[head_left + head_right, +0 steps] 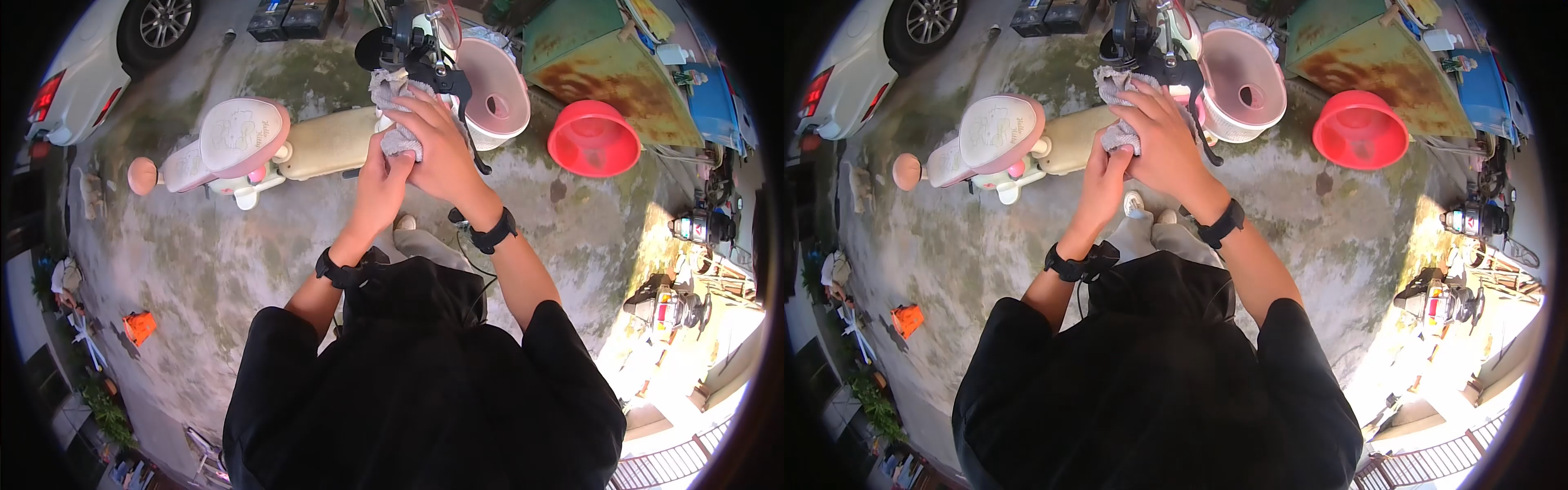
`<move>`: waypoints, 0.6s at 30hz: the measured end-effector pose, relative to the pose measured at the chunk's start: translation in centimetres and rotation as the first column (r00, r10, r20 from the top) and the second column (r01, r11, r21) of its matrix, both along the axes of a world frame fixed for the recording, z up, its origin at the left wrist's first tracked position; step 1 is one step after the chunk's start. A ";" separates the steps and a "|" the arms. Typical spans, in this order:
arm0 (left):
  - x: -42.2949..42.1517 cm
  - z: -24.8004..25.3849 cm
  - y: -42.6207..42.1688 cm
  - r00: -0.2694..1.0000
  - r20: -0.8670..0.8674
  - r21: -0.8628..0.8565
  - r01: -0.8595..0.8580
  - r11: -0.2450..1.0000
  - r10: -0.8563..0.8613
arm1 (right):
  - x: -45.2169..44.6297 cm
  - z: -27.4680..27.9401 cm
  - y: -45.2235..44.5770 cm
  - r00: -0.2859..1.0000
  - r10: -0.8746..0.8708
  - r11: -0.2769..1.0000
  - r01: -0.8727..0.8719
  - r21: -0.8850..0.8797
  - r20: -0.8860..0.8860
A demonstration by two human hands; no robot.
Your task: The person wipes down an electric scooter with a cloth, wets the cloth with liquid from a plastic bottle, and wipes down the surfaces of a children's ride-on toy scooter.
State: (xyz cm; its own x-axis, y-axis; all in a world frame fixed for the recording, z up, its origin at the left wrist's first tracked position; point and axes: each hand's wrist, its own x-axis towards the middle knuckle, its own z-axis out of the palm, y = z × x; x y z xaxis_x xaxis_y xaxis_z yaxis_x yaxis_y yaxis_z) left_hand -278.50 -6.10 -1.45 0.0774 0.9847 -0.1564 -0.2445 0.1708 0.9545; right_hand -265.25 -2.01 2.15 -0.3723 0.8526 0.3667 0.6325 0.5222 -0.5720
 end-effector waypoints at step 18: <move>-3.3 3.0 -5.3 0.898 -0.345 -0.020 0.282 0.959 -0.272 | -0.4 0.3 -8.7 0.983 -0.139 0.990 0.134 -0.050 -0.121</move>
